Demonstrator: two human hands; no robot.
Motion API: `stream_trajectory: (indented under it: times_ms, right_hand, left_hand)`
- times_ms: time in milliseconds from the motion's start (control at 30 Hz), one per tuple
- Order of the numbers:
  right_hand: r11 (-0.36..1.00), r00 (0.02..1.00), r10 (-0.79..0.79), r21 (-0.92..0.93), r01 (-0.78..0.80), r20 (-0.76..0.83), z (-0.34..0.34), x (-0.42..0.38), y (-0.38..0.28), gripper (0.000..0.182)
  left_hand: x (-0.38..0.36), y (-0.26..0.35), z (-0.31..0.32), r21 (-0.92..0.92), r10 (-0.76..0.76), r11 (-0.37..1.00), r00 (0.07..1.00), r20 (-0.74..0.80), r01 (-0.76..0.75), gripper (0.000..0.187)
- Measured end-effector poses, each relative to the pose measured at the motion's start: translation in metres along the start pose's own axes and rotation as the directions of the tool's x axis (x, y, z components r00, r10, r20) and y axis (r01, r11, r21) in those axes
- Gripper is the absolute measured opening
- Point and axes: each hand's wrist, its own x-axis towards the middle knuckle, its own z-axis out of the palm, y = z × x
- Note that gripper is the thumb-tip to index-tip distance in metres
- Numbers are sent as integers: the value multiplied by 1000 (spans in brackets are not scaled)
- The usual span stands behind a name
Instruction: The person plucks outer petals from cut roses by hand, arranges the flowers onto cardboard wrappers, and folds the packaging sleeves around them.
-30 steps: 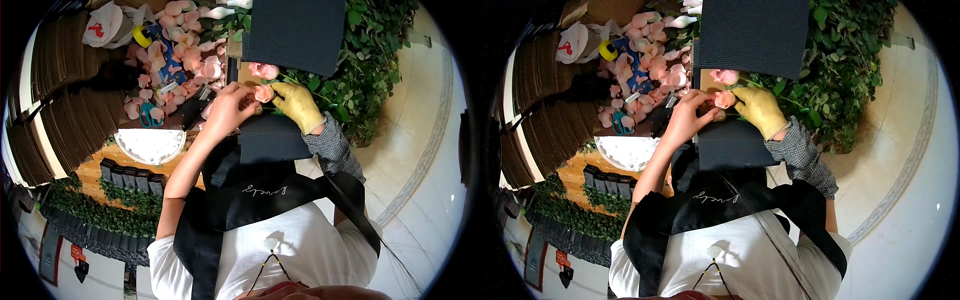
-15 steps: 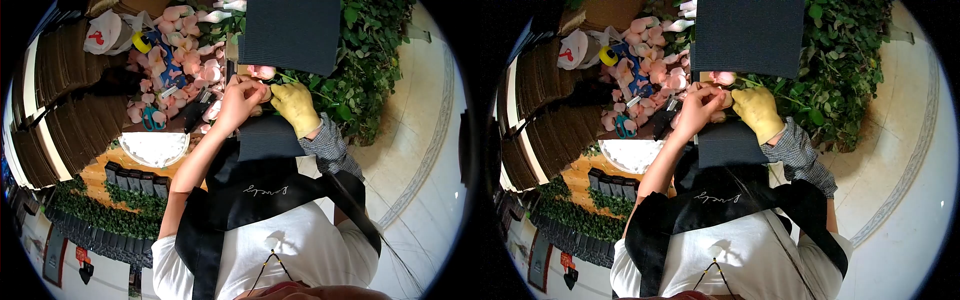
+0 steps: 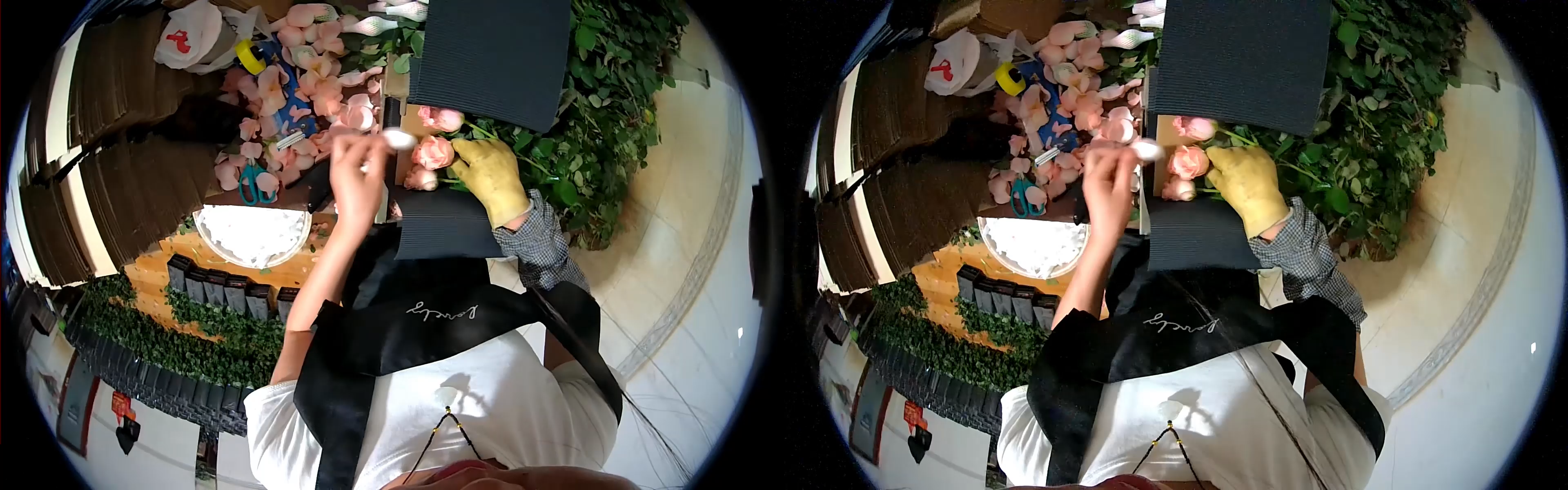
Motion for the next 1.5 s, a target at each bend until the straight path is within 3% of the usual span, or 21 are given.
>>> stream_trajectory:
  times_ms: [33, 67, 167, 233, 333, 433, 467, 533, 567, 667, 700, 900, 967, 1033, 1100, 1133, 1167, 1233, 1367, 1433, 1500]
  right_hand:
    - [1000, 999, 19, 5, -20, 26, 0, 0, 1, 16]
    - [1000, 1000, 6, -3, -6, 0, 4, -1, 4, 15]
    - [1000, 1000, -9, -11, 9, -24, 2, -1, 2, 15]
    - [1000, 999, -25, -14, 24, -37, 3, -1, 3, 15]
    - [999, 997, -49, -20, 48, -63, 4, -1, 4, 14]
    - [998, 997, -59, -15, 58, -53, 4, 0, 3, 14]
    - [999, 998, -51, -6, 51, -36, 3, 0, 4, 14]
    - [999, 999, -40, 11, 40, -27, 1, -1, 3, 14]
    - [999, 999, -29, 32, 30, -16, 1, -1, 4, 15]
    - [999, 1000, -10, 48, 11, -26, 2, -1, 4, 16]
    - [999, 1000, -11, 50, 13, -28, 1, -1, 3, 16]
    - [992, 998, 55, 108, -57, 22, -14, 1, -4, 21]
    - [980, 993, 119, 164, -113, -28, -35, -6, -17, 31]
    - [979, 985, 157, 145, -145, -69, -39, -8, -21, 38]
    - [970, 965, 208, -90, -225, -161, -36, -2, -20, 35]
    - [969, 969, 155, -159, -187, -193, -24, 6, -14, 32]
    - [954, 964, 255, -144, -263, -69, -15, 15, -9, 28]
    - [984, 950, 124, -88, -155, -285, -2, 25, -1, 22]
    - [905, 932, 350, 292, -309, -98, -31, 5, -6, 19]
    - [803, 892, 449, 414, -428, 50, -54, -5, -15, 19]
    - [768, 884, 467, 486, -418, 24, -54, -12, -10, 21]
  left_hand:
    - [-4, -1, -4, 74, -29, 997, 991, -131, 39, 23]
    - [-7, -3, -6, 277, 105, 960, 976, -191, -49, 31]
    - [-21, 4, -6, 408, 51, 913, 997, -57, -24, 33]
    - [-12, 1, -4, 318, 13, 948, 1000, 20, -19, 26]
    - [12, 12, 3, 132, 217, 964, 969, 117, -232, 14]
    - [36, 15, 13, 15, 351, 929, 893, 283, -370, 19]
    - [41, 11, 17, 13, 352, 929, 893, 282, -370, 19]
    - [47, 5, 24, 74, 485, 844, 813, 322, -532, 16]
    - [46, 2, 27, 72, 486, 843, 812, 322, -533, 16]
    - [39, 3, 28, 33, 216, 972, 945, 245, -231, 11]
    - [35, 1, 26, 36, 217, 972, 945, 245, -232, 11]
    - [17, -13, 18, 411, 209, 903, 965, -159, -128, 18]
    - [15, -4, 10, 394, 130, 917, 980, -149, -61, 22]
    - [15, 0, 6, 62, -120, 992, 984, 131, 113, 22]
    - [20, 6, 13, 28, -111, 994, 981, 159, 108, 23]
    - [24, 7, 18, 43, 30, 998, 993, 113, -35, 23]
    - [27, 9, 22, 64, 172, 982, 983, 66, -177, 22]
    - [29, 15, 24, 55, 167, 983, 980, 107, -174, 21]
    - [23, 33, 13, -6, 130, 991, 958, 255, -133, 22]
    - [18, 42, 12, -192, 40, 981, 934, 355, 31, 24]
    - [13, 48, 19, -254, 153, 965, 928, 341, -65, 24]
